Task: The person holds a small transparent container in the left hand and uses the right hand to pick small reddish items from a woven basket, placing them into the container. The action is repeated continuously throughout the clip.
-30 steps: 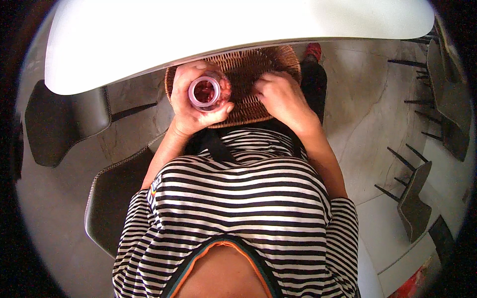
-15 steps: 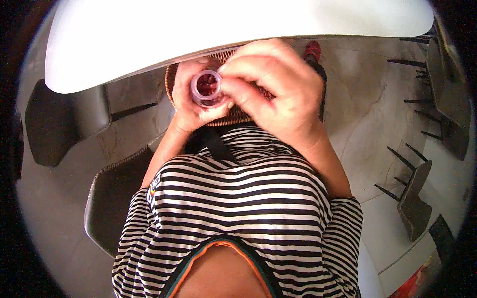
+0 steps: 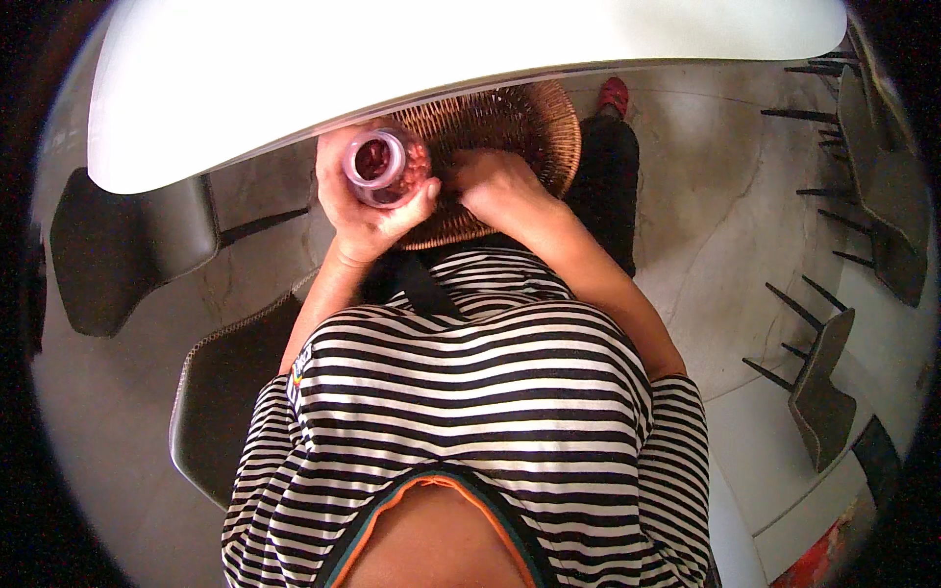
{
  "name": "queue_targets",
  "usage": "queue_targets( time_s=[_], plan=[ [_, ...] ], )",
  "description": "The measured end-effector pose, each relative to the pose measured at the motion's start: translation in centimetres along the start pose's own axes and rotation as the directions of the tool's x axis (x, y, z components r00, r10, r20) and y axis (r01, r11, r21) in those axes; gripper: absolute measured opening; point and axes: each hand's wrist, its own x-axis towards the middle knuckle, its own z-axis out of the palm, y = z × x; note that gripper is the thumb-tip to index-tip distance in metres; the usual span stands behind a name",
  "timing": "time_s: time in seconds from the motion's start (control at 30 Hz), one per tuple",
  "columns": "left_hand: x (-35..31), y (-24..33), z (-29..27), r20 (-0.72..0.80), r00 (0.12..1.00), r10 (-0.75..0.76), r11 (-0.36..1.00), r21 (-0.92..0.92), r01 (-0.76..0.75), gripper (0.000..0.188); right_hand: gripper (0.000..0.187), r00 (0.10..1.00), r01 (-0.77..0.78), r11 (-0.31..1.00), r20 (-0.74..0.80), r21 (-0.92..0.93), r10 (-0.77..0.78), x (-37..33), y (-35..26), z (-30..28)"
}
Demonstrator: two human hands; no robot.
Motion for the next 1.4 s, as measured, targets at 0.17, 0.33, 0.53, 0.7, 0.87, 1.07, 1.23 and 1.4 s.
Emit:
queue_targets(
  time_s=[0.17,0.33,0.53,0.7,0.87,1.07,1.23,1.4],
  plan=[
    [0.2,0.2,0.3,0.008,0.999,0.054,0.999,-0.010,-0.054,0.072,0.010,0.996,0.081,0.950,0.072,-0.302,-0.062,-1.9,1.9,-2.1],
    [-0.3,-0.3,-0.1,0.018,1.000,-0.007,0.999,-0.044,0.008,0.071,0.020,0.996,-0.086,0.961,-0.006,-0.262,0.087,-1.1,-0.3,-7.2],
    [0.5,0.4,0.2,0.070,0.994,0.080,0.996,-0.041,-0.078,0.070,0.019,0.969,-0.157,0.951,0.144,-0.265,0.200,-2.3,2.9,-3.1],
    [0.3,0.3,0.3,0.072,0.995,0.074,0.997,-0.033,-0.071,0.073,0.011,0.979,-0.168,0.972,0.091,-0.167,0.185,-2.2,2.6,-3.8],
    [0.1,-0.1,0.6,0.027,0.998,0.065,0.995,-0.081,-0.063,0.075,0.009,0.974,-0.113,0.990,-0.189,0.087,0.127,-1.1,-1.4,-8.4],
    [0.2,0.3,0.2,0.076,0.995,0.062,0.998,-0.012,-0.062,0.074,0.019,0.842,0.242,0.933,-0.536,0.266,-0.066,1.6,-8.8,-13.6],
    [0.4,0.6,0.1,0.088,0.994,0.070,0.995,-0.071,-0.064,0.069,0.021,0.862,0.242,0.911,-0.506,0.333,-0.044,1.9,-8.7,-12.4],
    [-0.1,0.1,-0.2,0.081,0.996,0.035,0.998,-0.061,-0.030,0.072,0.019,0.919,-0.122,0.990,-0.369,0.074,0.141,0.1,-4.2,-10.4]
  ],
)
